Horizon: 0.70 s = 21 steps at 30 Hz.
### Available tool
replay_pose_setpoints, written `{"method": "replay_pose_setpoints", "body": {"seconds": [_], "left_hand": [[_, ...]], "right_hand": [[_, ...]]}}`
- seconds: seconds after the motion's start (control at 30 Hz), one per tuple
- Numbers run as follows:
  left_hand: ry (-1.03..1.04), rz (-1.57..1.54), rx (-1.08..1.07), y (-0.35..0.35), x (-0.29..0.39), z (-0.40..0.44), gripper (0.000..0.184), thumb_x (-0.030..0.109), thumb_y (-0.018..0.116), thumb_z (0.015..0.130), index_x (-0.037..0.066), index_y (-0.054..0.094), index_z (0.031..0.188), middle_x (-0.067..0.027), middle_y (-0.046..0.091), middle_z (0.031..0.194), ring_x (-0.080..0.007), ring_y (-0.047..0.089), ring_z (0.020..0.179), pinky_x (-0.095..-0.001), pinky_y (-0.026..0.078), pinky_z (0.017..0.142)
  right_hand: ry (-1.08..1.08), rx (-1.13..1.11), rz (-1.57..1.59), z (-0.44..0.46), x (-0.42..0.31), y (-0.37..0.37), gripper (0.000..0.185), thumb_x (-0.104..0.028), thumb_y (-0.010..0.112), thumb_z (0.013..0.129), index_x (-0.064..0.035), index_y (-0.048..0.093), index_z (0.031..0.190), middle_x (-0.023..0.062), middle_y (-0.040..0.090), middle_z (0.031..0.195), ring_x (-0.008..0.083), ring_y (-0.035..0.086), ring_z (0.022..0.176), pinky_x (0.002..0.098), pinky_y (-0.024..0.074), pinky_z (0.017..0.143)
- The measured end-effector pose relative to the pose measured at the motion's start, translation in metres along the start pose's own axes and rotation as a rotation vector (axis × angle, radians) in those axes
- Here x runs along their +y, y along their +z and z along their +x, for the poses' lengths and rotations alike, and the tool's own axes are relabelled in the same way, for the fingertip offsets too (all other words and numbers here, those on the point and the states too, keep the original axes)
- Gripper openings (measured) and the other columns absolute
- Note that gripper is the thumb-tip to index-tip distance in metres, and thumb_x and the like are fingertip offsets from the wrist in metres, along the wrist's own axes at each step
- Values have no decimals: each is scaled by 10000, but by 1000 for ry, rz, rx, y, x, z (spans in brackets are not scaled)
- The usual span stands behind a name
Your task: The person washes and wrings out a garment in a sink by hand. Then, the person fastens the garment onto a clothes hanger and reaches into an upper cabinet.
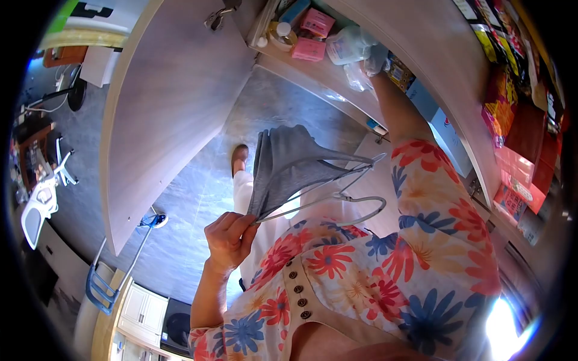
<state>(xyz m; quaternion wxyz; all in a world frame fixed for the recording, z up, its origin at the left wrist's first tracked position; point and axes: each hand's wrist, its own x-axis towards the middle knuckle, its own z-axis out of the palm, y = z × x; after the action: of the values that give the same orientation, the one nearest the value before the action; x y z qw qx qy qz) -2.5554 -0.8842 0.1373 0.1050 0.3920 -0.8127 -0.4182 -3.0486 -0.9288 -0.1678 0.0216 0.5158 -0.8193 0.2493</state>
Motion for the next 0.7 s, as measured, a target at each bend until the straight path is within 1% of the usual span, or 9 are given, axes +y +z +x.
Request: {"method": "replay_pose_setpoints", "body": {"seconds": [0.23,0.7], "left_hand": [[1,13,-6,0,-4,0,105,44,675,679,46,617,766,-66,568,618,-213,550,527,-299,418,460],[15,22,-17,-8,-6,6,98,41,668,684,37,621,770,-70,570,622,-208,552,528,-292,418,458]], "right_hand": [[-53,23,23,3,0,6,268,-154,555,714,-101,569,976,135,590,959,296,560,914,359,447,796],[-87,96,37,-5,-4,-12,308,-203,559,732,-88,544,1017,147,574,985,300,549,928,362,439,801]]}}
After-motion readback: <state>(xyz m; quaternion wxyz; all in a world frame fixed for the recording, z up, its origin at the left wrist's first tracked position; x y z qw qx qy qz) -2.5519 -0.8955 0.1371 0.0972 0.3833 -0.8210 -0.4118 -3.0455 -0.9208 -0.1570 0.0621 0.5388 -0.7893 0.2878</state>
